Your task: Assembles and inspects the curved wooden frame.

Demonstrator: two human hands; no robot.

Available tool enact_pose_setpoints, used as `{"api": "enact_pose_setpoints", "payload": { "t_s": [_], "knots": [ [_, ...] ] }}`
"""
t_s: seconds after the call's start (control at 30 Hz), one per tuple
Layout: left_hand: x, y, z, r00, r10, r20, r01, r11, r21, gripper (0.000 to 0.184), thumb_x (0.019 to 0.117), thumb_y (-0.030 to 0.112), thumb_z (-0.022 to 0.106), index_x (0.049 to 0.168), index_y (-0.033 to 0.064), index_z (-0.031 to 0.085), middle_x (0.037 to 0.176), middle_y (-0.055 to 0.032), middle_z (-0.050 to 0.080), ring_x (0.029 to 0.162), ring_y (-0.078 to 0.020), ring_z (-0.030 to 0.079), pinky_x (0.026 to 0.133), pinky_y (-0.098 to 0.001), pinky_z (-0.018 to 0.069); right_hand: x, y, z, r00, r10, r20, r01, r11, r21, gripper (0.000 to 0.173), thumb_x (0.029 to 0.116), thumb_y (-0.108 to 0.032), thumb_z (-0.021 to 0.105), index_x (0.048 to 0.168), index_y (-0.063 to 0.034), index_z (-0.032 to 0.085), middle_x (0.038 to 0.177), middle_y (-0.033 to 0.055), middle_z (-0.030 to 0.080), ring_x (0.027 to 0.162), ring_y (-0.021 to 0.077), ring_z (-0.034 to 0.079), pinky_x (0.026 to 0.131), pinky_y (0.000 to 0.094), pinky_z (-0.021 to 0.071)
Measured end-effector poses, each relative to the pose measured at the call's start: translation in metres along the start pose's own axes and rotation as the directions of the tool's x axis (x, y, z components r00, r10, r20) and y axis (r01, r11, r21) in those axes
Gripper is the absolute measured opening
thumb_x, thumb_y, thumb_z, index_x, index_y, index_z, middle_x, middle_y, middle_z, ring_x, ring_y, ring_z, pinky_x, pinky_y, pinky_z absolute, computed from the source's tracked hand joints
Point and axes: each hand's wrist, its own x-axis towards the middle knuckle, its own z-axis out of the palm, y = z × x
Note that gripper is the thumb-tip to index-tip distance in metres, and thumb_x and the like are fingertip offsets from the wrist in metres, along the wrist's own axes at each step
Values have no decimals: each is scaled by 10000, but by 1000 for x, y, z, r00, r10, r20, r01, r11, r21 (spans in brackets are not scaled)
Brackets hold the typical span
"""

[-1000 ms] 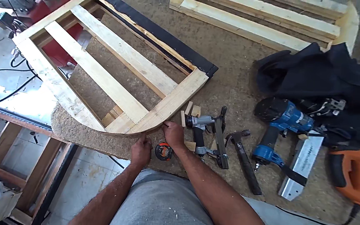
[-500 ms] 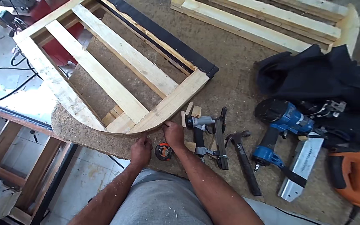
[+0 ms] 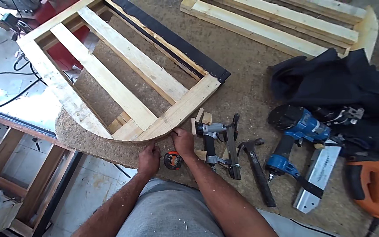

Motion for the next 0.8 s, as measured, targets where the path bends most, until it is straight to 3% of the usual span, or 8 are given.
{"api": "enact_pose_setpoints", "payload": {
  "t_s": [0.5,0.8],
  "knots": [
    [-2,2,-2,1000,-3,0,3,1000,-5,386,1039,226,579,1418,158,598,993,4,754,866,-127,733,861,-415,621,-1,0,1,1000,8,12,-8,1000,-26,191,1006,-279,640,1087,-204,796,1029,47,770,983,243,730,876,530,583],
    [0,0,-1,1000,-6,1,6,1000,-6,442,1040,216,577,1478,164,548,1012,-2,756,864,-123,734,859,-403,622,-1,-1,2,1000,3,7,-3,999,-54,196,1007,-277,645,1095,-187,794,1033,65,766,991,256,728,887,523,581]
  ]
}}
